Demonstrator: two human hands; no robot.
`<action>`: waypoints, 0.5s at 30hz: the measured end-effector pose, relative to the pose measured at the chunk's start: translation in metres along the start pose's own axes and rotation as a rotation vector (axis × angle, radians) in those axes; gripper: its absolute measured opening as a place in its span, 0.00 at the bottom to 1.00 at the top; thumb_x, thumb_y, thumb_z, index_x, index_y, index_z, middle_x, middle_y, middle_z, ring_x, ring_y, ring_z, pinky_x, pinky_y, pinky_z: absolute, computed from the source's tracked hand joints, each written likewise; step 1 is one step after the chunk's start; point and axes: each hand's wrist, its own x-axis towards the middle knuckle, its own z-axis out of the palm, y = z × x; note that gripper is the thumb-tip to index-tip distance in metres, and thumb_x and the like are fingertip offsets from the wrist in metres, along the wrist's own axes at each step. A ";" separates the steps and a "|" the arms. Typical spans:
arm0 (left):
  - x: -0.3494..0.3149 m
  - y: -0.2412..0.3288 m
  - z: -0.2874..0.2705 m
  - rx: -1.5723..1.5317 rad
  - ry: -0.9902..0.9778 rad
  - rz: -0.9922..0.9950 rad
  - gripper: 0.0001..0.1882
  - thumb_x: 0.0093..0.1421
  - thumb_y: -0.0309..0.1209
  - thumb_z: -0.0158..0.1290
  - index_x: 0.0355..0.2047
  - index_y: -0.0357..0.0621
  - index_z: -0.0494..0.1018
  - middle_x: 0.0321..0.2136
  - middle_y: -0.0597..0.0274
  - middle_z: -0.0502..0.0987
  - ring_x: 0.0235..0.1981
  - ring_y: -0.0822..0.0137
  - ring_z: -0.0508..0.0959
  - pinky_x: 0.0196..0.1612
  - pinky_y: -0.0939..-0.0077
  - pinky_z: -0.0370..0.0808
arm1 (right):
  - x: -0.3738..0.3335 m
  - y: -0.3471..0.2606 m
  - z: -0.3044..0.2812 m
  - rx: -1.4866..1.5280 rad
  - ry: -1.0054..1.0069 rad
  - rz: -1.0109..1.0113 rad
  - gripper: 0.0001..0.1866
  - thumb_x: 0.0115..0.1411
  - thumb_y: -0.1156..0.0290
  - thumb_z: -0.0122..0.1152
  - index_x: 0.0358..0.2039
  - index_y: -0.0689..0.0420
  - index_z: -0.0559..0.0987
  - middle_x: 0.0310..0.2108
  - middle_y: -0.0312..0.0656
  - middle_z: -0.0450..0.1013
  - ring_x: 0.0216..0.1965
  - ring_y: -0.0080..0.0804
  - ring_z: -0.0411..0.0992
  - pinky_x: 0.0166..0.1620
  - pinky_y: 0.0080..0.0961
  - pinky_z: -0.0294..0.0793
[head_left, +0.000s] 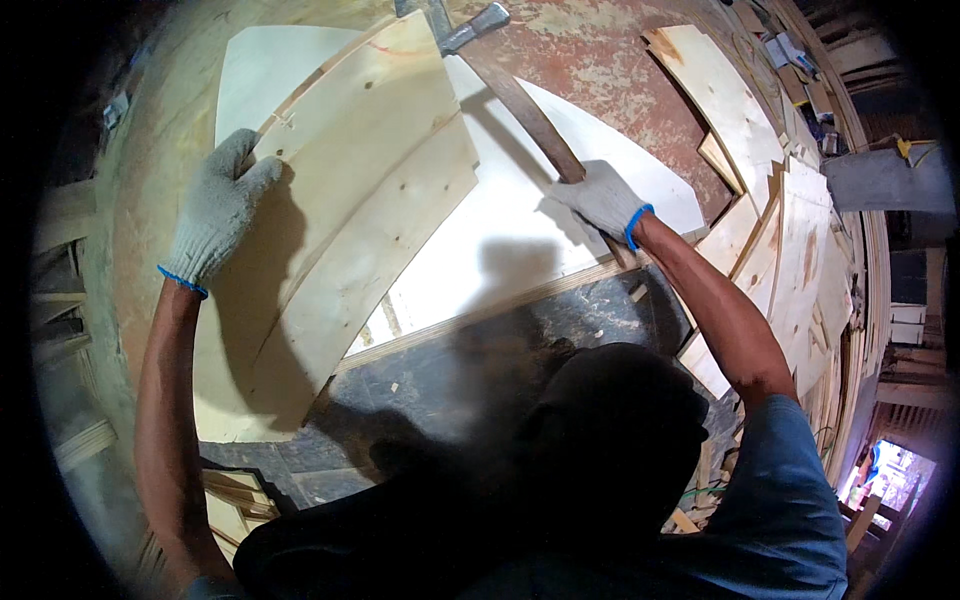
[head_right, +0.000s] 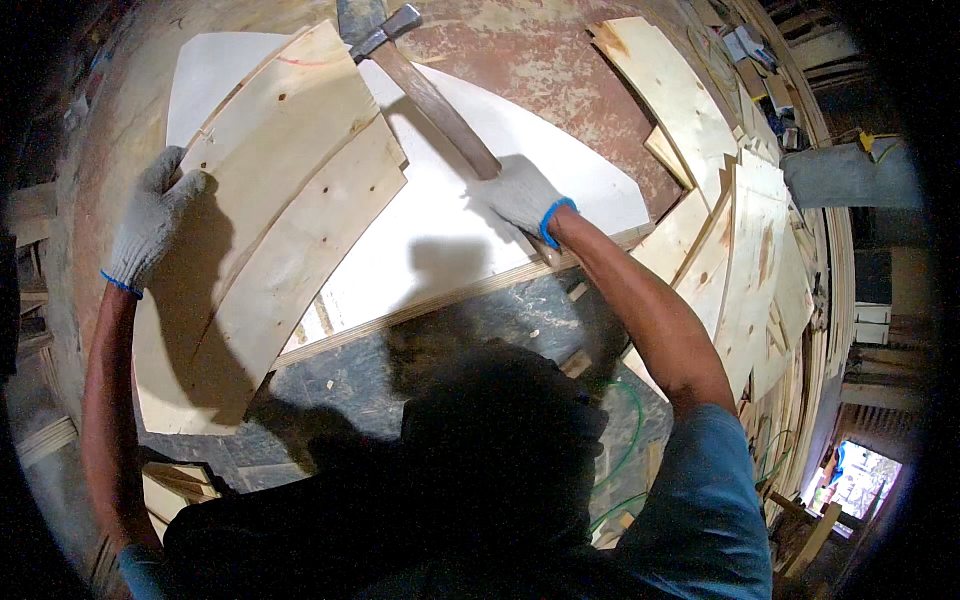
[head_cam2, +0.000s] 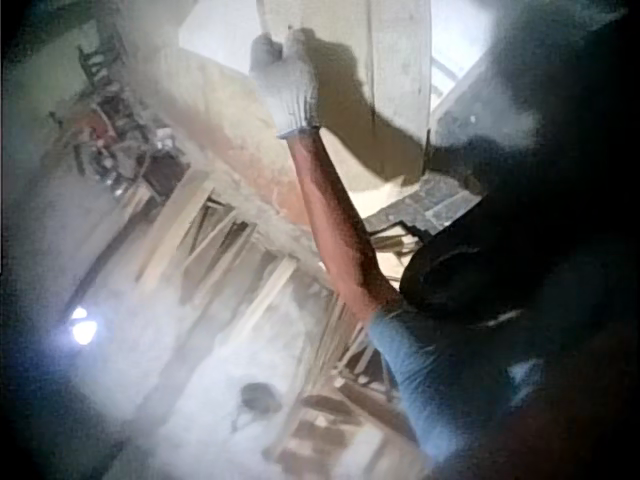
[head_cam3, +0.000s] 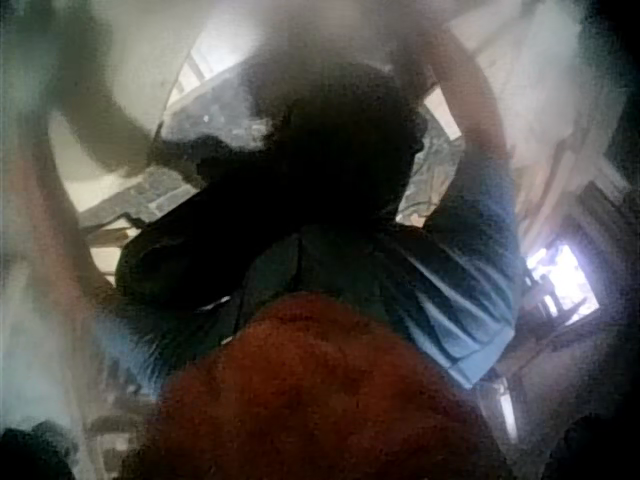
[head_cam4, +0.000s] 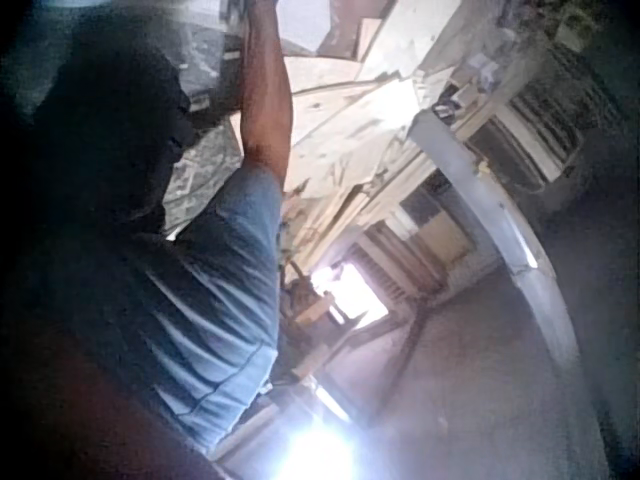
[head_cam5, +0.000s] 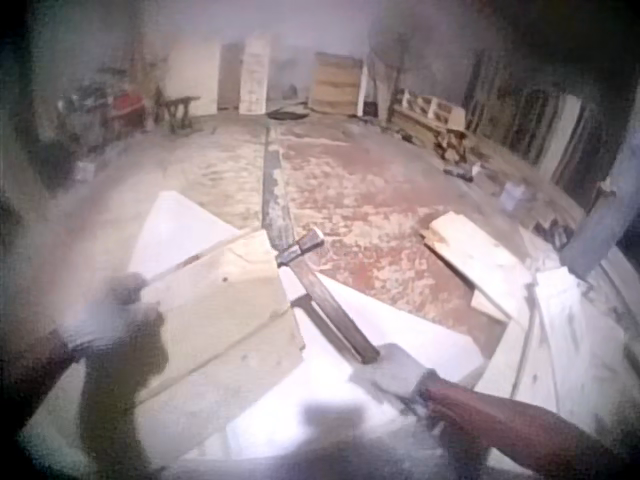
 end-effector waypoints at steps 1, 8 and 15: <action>0.003 -0.008 0.002 -0.051 0.009 -0.001 0.12 0.65 0.36 0.57 0.41 0.39 0.74 0.26 0.70 0.70 0.30 0.76 0.68 0.34 0.74 0.69 | 0.011 0.004 0.003 -0.026 -0.008 -0.023 0.19 0.57 0.57 0.67 0.29 0.65 0.82 0.16 0.39 0.73 0.13 0.26 0.69 0.18 0.26 0.70; 0.009 0.001 -0.004 -0.027 0.000 -0.030 0.12 0.65 0.37 0.57 0.42 0.41 0.77 0.26 0.68 0.73 0.30 0.74 0.71 0.36 0.75 0.70 | 0.053 0.035 0.056 0.296 -0.062 -0.024 0.20 0.60 0.56 0.66 0.32 0.64 0.82 0.17 0.35 0.73 0.18 0.23 0.69 0.22 0.28 0.69; -0.004 0.016 -0.009 0.029 -0.010 -0.011 0.15 0.63 0.38 0.57 0.36 0.37 0.71 0.23 0.57 0.66 0.27 0.70 0.68 0.35 0.69 0.70 | 0.008 0.023 0.070 0.643 -0.154 0.029 0.15 0.61 0.59 0.66 0.31 0.60 0.80 0.16 0.34 0.69 0.15 0.23 0.66 0.18 0.26 0.64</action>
